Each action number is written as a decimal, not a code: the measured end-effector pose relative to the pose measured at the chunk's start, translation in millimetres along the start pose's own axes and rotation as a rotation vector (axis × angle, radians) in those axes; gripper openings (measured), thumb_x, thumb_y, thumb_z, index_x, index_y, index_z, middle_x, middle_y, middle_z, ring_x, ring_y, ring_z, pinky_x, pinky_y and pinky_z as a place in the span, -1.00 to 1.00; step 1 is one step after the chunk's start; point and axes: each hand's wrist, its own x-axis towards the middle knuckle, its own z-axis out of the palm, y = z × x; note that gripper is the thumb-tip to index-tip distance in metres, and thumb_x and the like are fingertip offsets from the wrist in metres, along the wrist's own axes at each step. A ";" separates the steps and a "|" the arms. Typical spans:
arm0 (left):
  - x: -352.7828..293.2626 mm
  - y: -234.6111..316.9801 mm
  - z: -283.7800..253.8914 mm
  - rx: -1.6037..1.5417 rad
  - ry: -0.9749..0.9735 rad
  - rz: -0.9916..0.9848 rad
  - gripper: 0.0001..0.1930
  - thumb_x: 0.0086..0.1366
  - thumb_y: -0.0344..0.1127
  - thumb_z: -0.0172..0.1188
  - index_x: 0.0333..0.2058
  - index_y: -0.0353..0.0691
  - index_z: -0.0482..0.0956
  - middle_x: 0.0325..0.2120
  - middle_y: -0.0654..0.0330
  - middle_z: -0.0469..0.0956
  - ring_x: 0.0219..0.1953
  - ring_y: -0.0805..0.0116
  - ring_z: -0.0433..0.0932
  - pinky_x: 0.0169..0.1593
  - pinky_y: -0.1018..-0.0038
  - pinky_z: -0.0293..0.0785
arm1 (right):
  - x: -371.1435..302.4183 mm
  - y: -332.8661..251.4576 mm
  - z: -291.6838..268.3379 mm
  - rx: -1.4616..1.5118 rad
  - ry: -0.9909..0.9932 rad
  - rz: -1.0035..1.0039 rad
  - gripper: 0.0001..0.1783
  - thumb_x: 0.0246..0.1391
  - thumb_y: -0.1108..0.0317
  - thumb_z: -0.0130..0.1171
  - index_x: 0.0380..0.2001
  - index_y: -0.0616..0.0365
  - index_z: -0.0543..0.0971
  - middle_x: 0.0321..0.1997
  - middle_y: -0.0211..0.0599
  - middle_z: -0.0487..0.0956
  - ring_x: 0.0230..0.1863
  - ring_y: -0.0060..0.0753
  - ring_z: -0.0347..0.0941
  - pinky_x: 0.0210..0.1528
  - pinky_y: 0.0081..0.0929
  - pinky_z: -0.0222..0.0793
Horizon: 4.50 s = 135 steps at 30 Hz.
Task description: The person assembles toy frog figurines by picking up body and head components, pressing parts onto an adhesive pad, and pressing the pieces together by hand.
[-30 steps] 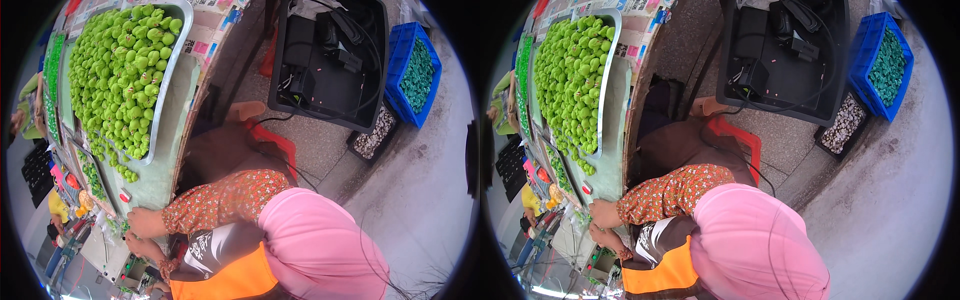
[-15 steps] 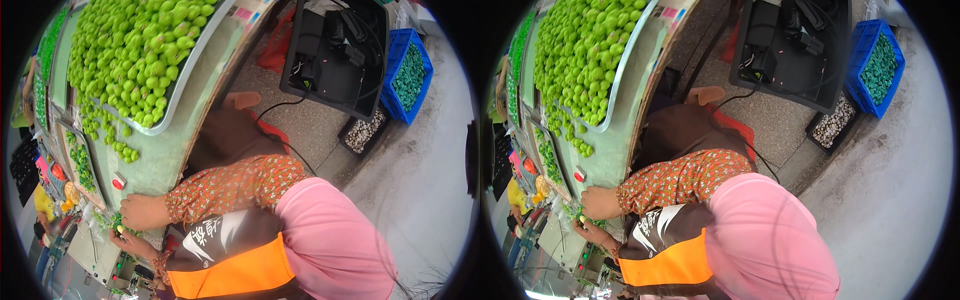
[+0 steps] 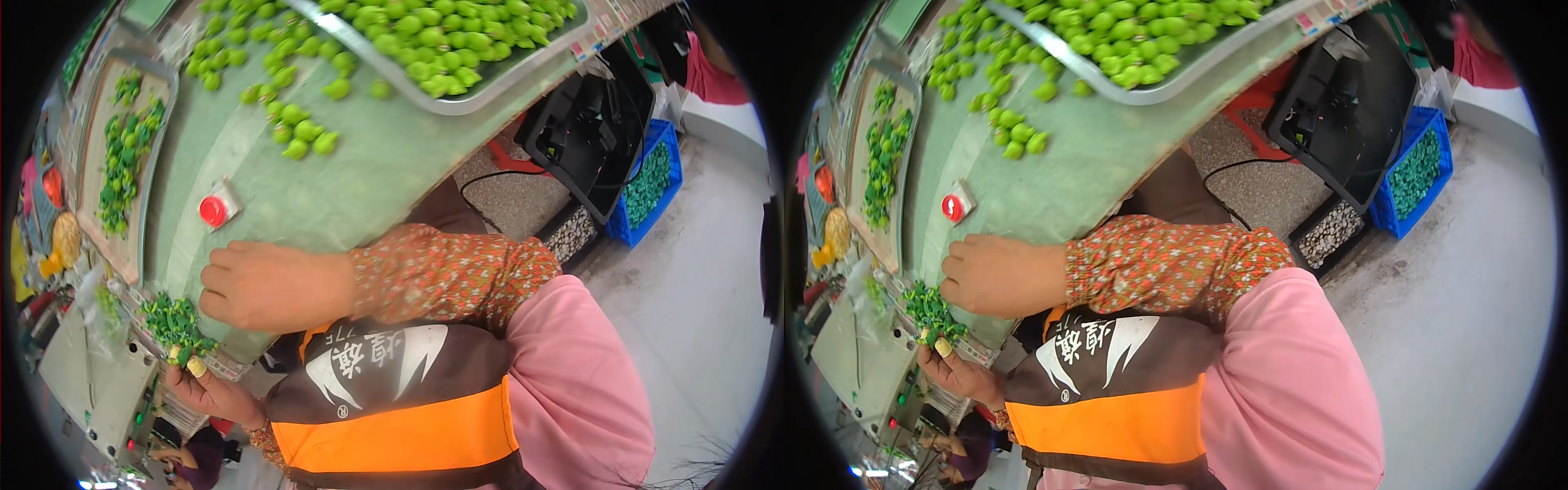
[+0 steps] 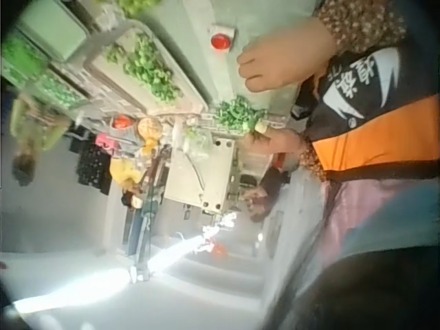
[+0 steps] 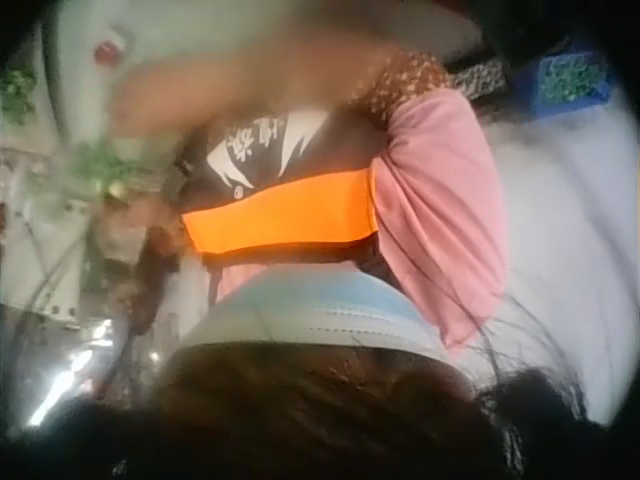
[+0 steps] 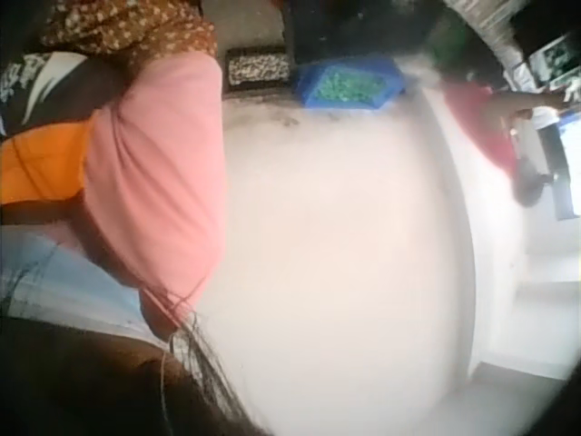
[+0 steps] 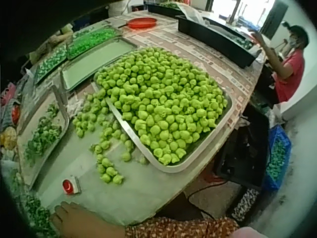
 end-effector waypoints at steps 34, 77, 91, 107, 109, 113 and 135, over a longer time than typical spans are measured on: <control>-31.9 -27.0 -9.2 -0.937 -0.409 -0.391 -0.76 0.45 -0.31 0.17 -0.01 -0.27 0.43 -0.17 0.20 0.51 -0.22 0.54 0.47 -0.18 0.61 0.43 | 47.9 -4.6 -27.6 -0.371 -0.265 0.226 -0.73 0.05 0.59 0.23 -0.13 0.20 0.57 -0.34 -0.20 0.50 -0.32 -0.12 0.44 -0.26 -0.27 0.42; -16.9 -43.5 9.5 -0.006 -0.362 0.218 -0.77 0.32 -0.49 0.18 -0.06 -0.19 0.51 -0.15 0.16 0.54 -0.25 0.21 0.58 -0.14 0.36 0.50 | 39.9 -43.1 -6.4 0.099 -0.308 0.312 -0.76 0.10 0.64 0.23 -0.13 0.29 0.56 -0.26 -0.31 0.57 -0.30 -0.52 0.49 -0.28 -0.57 0.40; -23.9 -33.0 23.6 -0.663 -0.242 -0.325 -0.73 0.31 -0.54 0.20 -0.04 -0.20 0.46 -0.20 0.25 0.52 -0.17 0.52 0.51 -0.15 0.58 0.46 | 23.8 -42.8 7.8 0.093 -0.358 0.253 -0.73 0.06 0.62 0.24 -0.13 0.25 0.56 -0.30 -0.19 0.56 -0.32 -0.18 0.50 -0.32 -0.35 0.42; -25.0 -17.4 14.4 -0.884 -0.492 -0.594 -0.78 0.40 -0.53 0.08 -0.04 -0.23 0.31 -0.11 0.26 0.40 -0.26 0.59 0.47 -0.22 0.60 0.49 | 17.4 -50.8 18.7 0.010 -0.344 0.053 -0.65 -0.06 0.63 0.22 -0.13 0.22 0.54 -0.41 -0.15 0.44 -0.37 -0.02 0.42 -0.32 -0.17 0.38; -28.3 -15.6 17.0 -0.844 -0.444 -0.483 -0.78 0.39 -0.54 0.09 -0.05 -0.26 0.32 -0.12 0.24 0.43 -0.25 0.55 0.49 -0.22 0.60 0.48 | 17.2 -51.8 19.2 -0.010 -0.349 0.042 -0.64 -0.08 0.64 0.22 -0.13 0.23 0.54 -0.40 -0.14 0.44 -0.37 -0.01 0.42 -0.32 -0.16 0.39; -33.8 -13.2 18.4 -0.748 -0.416 -0.428 -0.78 0.36 -0.53 0.12 -0.07 -0.29 0.33 -0.17 0.18 0.49 -0.24 0.49 0.54 -0.21 0.58 0.50 | 13.8 -54.4 21.3 0.002 -0.331 0.045 -0.68 -0.08 0.65 0.24 -0.18 0.25 0.53 -0.42 -0.14 0.44 -0.41 -0.03 0.41 -0.39 -0.19 0.35; -24.3 -20.0 3.2 -0.849 -0.650 -0.585 -0.66 0.52 -0.01 0.05 -0.03 -0.17 0.40 -0.27 0.35 0.43 -0.23 0.60 0.50 -0.33 0.67 0.42 | 12.4 -44.8 10.1 0.046 -0.434 0.055 -0.72 0.08 0.53 0.31 -0.11 0.23 0.54 -0.30 -0.20 0.53 -0.43 -0.36 0.52 -0.36 -0.44 0.43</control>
